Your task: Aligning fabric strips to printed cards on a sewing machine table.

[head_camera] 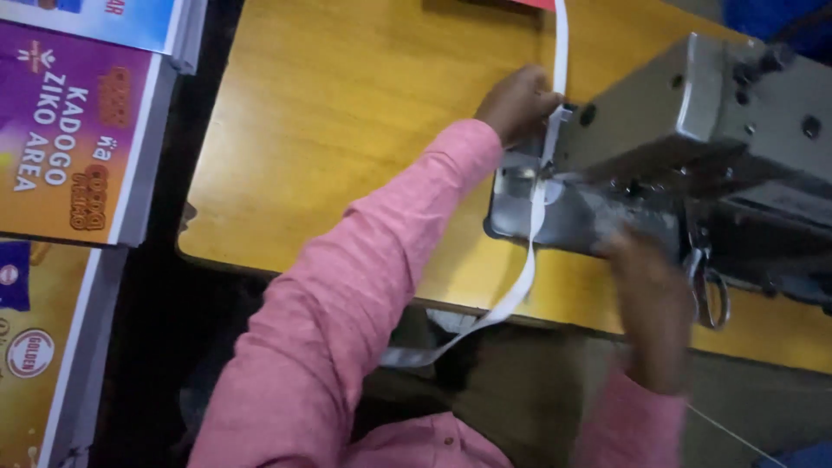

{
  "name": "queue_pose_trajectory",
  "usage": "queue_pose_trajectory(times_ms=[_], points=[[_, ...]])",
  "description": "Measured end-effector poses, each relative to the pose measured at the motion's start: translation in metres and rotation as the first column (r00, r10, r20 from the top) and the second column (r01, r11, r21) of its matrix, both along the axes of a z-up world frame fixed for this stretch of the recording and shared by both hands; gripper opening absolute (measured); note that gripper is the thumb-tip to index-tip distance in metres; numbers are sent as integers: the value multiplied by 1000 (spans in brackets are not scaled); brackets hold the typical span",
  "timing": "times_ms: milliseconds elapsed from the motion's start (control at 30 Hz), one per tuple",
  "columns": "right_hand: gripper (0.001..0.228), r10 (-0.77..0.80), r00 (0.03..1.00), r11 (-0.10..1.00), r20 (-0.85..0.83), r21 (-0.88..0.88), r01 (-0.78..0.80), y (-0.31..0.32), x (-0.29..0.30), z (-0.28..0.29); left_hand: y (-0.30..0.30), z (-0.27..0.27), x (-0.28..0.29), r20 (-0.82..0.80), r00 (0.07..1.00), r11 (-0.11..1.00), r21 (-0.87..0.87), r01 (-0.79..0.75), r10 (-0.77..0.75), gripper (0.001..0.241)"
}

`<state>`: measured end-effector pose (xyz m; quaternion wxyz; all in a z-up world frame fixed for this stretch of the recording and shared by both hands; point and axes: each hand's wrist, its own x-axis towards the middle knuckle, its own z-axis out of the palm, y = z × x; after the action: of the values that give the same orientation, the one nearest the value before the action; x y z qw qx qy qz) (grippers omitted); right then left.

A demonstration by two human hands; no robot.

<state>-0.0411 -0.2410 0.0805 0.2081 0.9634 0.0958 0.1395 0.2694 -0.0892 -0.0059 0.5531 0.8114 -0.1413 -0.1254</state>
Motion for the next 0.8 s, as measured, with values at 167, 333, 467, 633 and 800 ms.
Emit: queue_pose_trajectory(times_ms=[167, 333, 467, 633, 800], points=[[22, -520, 841, 768, -151, 347, 538, -71, -26, -1, 28, 61, -26, -203, 960, 969, 113, 220, -195, 23], [31, -617, 690, 615, -378, 315, 723, -79, -27, 4, 11, 27, -18, -67, 965, 945, 195, 262, -254, 15], [38, -650, 589, 548, -480, 241, 801, -87, -4, 6, 14, 20, -19, 132, 956, 954, 181, 238, -263, 21], [21, -185, 650, 212, -737, 616, 759, -125, 15, 6, 17, 16, -18, 341, 911, 969, 169, 183, -232, 17], [44, -504, 395, 297, -768, 275, 914, -52, 35, 46, 14, 10, -15, 381, 897, 970, 177, 165, -222, 21]])
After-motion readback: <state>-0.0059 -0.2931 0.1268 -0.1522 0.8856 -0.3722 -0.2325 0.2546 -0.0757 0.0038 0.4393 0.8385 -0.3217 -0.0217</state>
